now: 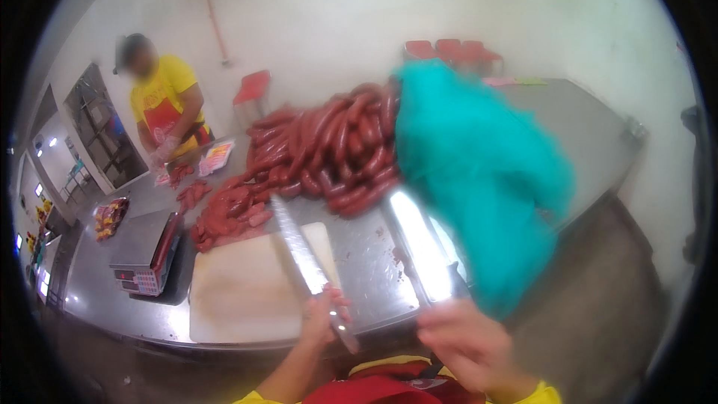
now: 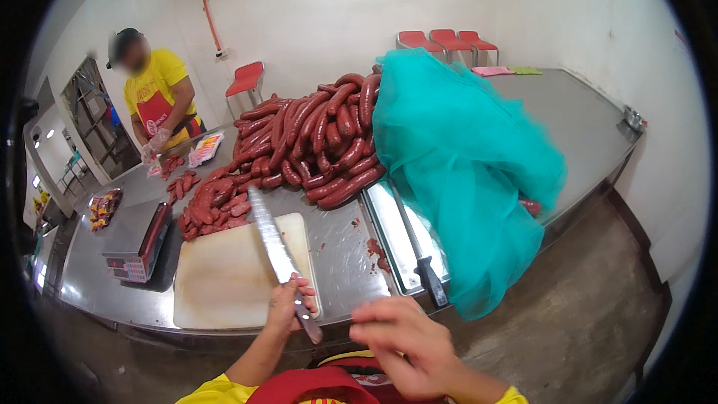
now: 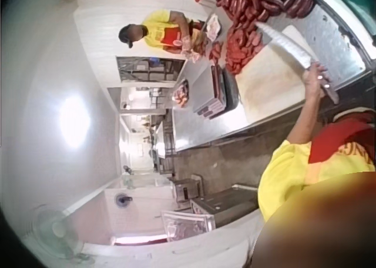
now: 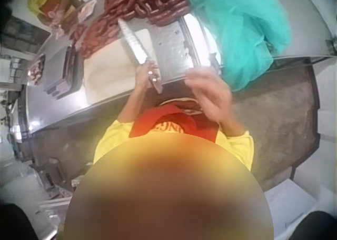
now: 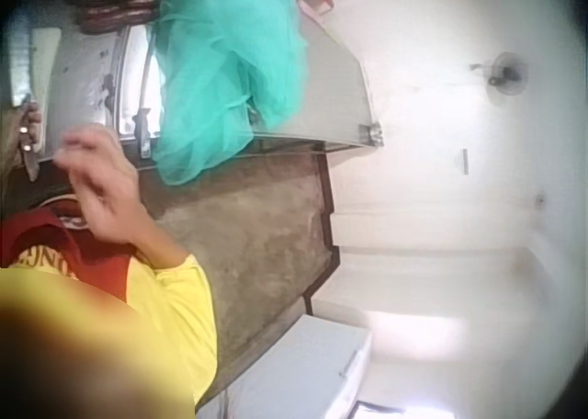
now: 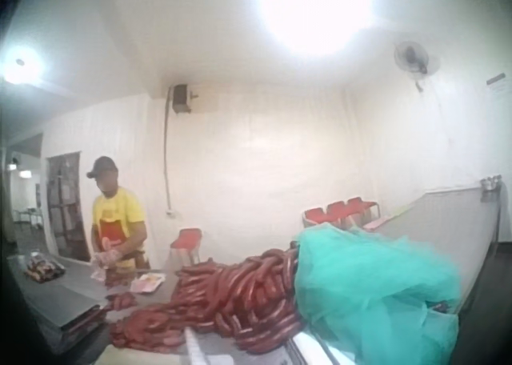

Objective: The person cuts raw meat into smaller pieces using a knife on a cutting board. They repeatedly pick up pieces of meat, slice them, and place the cut pieces onto a digital scale. Another person in the background handles similar meat and packaging.

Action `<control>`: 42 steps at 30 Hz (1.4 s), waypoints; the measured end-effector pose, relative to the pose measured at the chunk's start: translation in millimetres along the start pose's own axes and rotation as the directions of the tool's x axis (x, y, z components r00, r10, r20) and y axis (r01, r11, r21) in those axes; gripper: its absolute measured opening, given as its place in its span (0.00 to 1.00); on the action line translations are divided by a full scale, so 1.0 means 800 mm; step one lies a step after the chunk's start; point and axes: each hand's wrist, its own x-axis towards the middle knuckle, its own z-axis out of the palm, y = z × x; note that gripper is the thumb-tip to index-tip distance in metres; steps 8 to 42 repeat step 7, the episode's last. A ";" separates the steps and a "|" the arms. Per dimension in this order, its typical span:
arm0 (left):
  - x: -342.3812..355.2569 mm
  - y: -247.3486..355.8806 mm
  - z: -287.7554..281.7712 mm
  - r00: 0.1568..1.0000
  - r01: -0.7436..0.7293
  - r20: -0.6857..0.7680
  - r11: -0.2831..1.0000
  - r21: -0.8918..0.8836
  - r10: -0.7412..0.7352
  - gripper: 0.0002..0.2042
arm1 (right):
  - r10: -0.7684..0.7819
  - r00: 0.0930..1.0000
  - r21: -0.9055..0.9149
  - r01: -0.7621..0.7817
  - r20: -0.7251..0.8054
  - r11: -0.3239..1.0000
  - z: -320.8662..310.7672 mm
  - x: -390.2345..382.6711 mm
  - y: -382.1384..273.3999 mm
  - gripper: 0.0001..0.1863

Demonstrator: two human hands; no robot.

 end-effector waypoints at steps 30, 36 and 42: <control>0.019 0.009 -0.119 0.924 -0.189 -0.302 0.967 0.169 0.234 0.20 | -0.452 0.844 0.568 0.229 0.289 0.791 -0.014 0.031 -0.084 0.14; 0.019 0.009 -0.119 0.924 -0.189 -0.302 0.967 0.169 0.234 0.20 | -0.452 0.844 0.568 0.229 0.289 0.791 -0.014 0.031 -0.084 0.14; 0.019 0.009 -0.119 0.924 -0.189 -0.302 0.967 0.169 0.234 0.20 | -0.452 0.844 0.568 0.229 0.289 0.791 -0.014 0.031 -0.084 0.14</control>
